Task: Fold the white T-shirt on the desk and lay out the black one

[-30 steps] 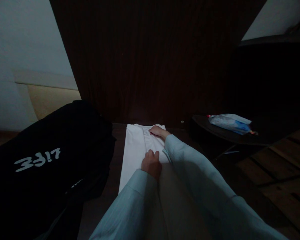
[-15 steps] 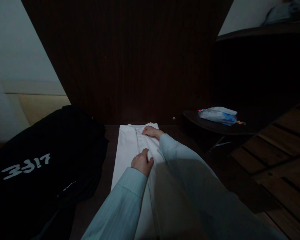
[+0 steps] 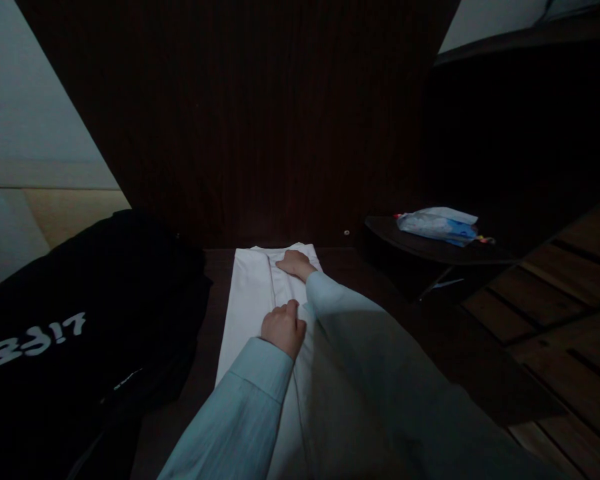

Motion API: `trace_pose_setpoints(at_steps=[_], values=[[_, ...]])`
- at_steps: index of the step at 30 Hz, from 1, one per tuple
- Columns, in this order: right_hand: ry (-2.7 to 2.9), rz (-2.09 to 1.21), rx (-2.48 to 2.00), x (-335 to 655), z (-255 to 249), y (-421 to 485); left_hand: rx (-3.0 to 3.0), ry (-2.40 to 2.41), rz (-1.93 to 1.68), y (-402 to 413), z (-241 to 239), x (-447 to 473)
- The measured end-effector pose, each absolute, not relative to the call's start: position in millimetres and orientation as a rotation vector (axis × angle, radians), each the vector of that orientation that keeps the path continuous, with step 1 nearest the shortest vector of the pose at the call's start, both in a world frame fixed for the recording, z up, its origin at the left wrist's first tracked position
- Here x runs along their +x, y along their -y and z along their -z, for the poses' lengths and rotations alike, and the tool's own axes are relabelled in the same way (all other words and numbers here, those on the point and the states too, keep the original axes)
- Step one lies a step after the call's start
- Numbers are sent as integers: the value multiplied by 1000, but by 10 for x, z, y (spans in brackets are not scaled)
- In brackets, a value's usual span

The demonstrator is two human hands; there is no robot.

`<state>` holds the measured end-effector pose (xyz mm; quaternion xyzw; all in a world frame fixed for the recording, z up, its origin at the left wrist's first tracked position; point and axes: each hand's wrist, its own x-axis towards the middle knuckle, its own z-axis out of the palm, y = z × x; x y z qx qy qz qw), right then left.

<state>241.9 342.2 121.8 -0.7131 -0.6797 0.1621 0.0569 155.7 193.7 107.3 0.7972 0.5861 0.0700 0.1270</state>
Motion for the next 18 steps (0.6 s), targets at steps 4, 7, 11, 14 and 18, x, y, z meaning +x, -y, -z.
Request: trace_pose_setpoints(at_steps=[4, 7, 11, 14, 18], values=[[1891, -284, -2222, 2271, -1091, -3330, 2332, -1741, -201, -1943, -1053, 1567], [1809, -142, -2193, 2269, -1021, -3293, 2349, -1740, -210, -1949, -1029, 1568], [1775, -39, -2120, 2320, -998, -3283, 2336, -1742, -224, -1958, -1004, 1570], [1780, -42, -2102, 2339, -984, -3290, 2307, -1759, -233, -1970, -986, 1566], [1832, -158, -2105, 2363, -974, -3340, 2300, -1760, -241, -1976, -981, 1555]])
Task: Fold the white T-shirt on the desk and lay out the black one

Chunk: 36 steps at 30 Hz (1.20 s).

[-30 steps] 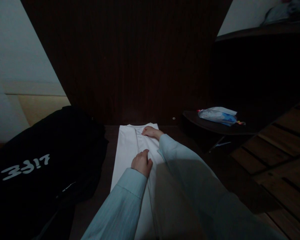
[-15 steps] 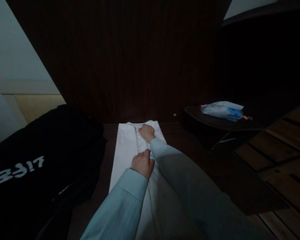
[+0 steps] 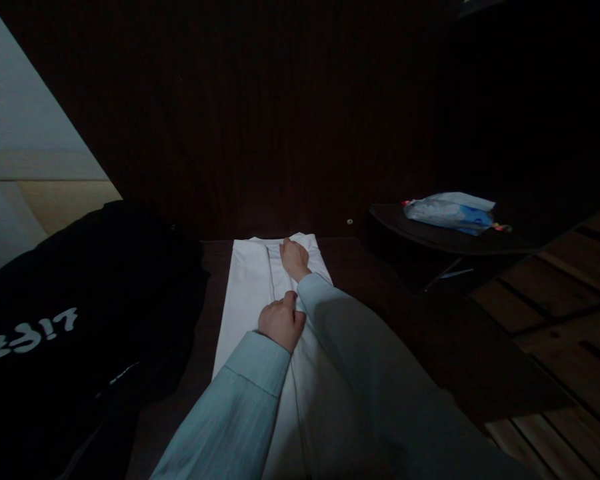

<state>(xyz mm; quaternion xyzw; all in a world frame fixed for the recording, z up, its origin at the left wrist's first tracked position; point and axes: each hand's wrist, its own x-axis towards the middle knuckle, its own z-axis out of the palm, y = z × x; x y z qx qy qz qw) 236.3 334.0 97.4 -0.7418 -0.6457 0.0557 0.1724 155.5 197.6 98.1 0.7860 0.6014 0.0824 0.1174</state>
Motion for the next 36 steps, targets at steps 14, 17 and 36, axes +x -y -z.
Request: trace_pose_setpoints(at_steps=[14, 17, 36], values=[[2097, -863, -1464, 2961, -1065, -2940, 2423, -1651, -232, -2026, -968, 1506], [2345, -665, -1475, 3106, -1101, -2488, 2409, -1642, -252, -2027, -967, 1494], [1361, -1081, -1811, 3442, -1103, -1144, 2339, -1460, -557, -2088, -869, 1454]])
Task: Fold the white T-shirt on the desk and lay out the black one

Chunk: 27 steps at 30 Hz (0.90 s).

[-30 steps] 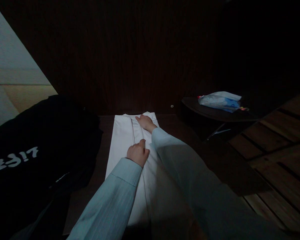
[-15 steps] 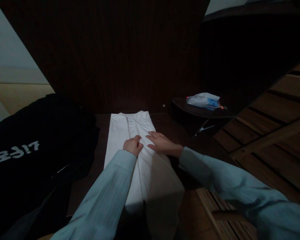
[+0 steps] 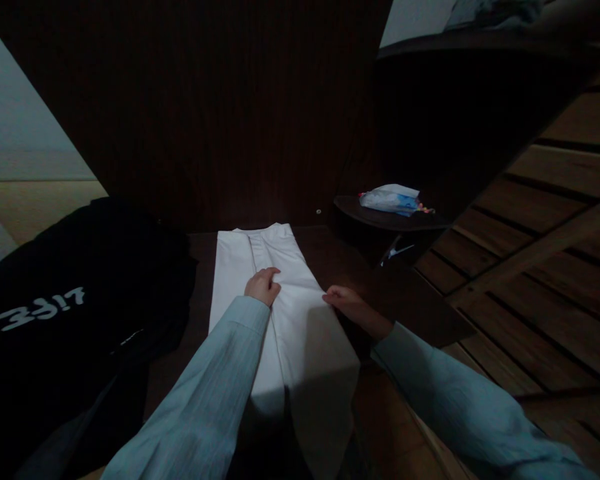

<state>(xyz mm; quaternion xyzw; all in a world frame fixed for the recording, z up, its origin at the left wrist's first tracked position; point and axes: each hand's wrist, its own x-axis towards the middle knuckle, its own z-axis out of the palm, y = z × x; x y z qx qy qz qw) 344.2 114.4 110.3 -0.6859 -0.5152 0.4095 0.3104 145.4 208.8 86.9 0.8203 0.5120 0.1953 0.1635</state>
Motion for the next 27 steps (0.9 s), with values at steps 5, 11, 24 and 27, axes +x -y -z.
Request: trace_pose_setpoints(at_steps=[5, 11, 24, 27], values=[[925, -1274, -1654, 3326, -1107, -899, 2389, -1498, -463, -2075, -903, 1470], [966, -1286, -1605, 3296, -989, -261, 2370, -1509, -487, -2079, -897, 1477], [1091, -628, -1867, 3536, -594, 330, 2283, -1476, -594, -2060, -883, 1465], [1484, -553, -1785, 3352, -708, 229, 2302, -1522, -666, -2073, -856, 1498]])
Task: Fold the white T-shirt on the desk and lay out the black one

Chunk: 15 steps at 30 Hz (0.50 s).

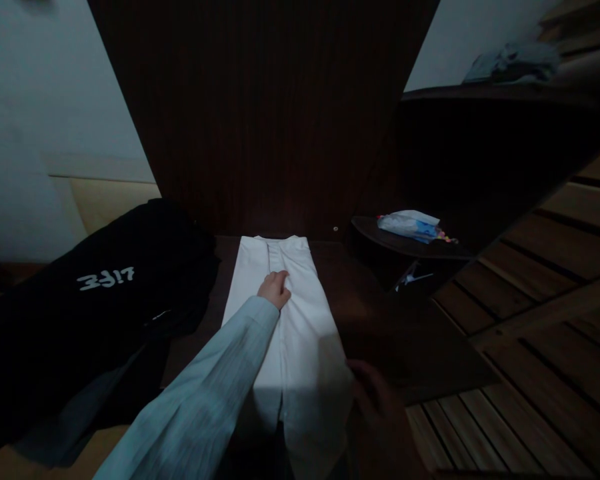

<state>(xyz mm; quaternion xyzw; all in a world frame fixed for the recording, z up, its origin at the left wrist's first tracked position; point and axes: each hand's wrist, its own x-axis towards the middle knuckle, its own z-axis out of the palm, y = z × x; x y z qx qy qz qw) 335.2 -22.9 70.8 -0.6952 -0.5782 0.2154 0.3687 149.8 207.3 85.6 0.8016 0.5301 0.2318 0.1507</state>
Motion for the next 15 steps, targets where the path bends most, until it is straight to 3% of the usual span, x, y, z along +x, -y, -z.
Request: trace_pose_setpoints(at_steps=[7, 15], values=[[2188, 31, -1653, 3136, -578, -151, 2409, -1502, -628, -1784, -827, 1072], [2183, 186, -1709, 3089, -445, -181, 2667, -1519, -392, -729, -740, 477]])
